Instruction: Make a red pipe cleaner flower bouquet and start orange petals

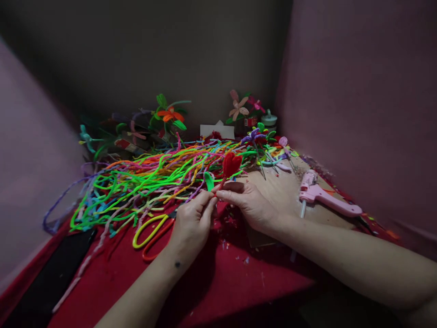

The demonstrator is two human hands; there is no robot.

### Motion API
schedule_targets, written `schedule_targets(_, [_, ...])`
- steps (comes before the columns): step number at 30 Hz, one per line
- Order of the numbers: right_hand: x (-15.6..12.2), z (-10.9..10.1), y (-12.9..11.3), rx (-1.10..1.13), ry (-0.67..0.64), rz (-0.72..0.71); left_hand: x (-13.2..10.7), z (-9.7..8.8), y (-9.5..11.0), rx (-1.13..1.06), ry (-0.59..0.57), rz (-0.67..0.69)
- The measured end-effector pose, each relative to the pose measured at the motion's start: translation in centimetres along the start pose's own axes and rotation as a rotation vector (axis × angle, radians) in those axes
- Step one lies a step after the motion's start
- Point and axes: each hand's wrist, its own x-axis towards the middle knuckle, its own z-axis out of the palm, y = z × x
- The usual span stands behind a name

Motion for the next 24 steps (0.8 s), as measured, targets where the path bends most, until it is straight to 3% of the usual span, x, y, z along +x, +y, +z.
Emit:
schedule_targets(7, [-0.2, 0.3, -0.5, -0.081, -0.112, 0.005, 0.2, -0.3, 0.8, -0.232, -0.029, -0.117])
schedule_targets(15, [-0.2, 0.0, -0.3, -0.114, -0.108, 0.018, 0.2, -0.4, 1.0, -0.419, -0.065, -0.207])
schedule_targets(21, [0.1, -0.7, 0.3, -0.112, -0.184, 0.011, 0.3, -0.5, 1.1, -0.579, -0.14, -0.261])
schedule_targets(24, [0.2, -0.8, 0.4, -0.082, -0.147, 0.021, 0.3, -0.6, 1.1, -0.664, -0.162, -0.298])
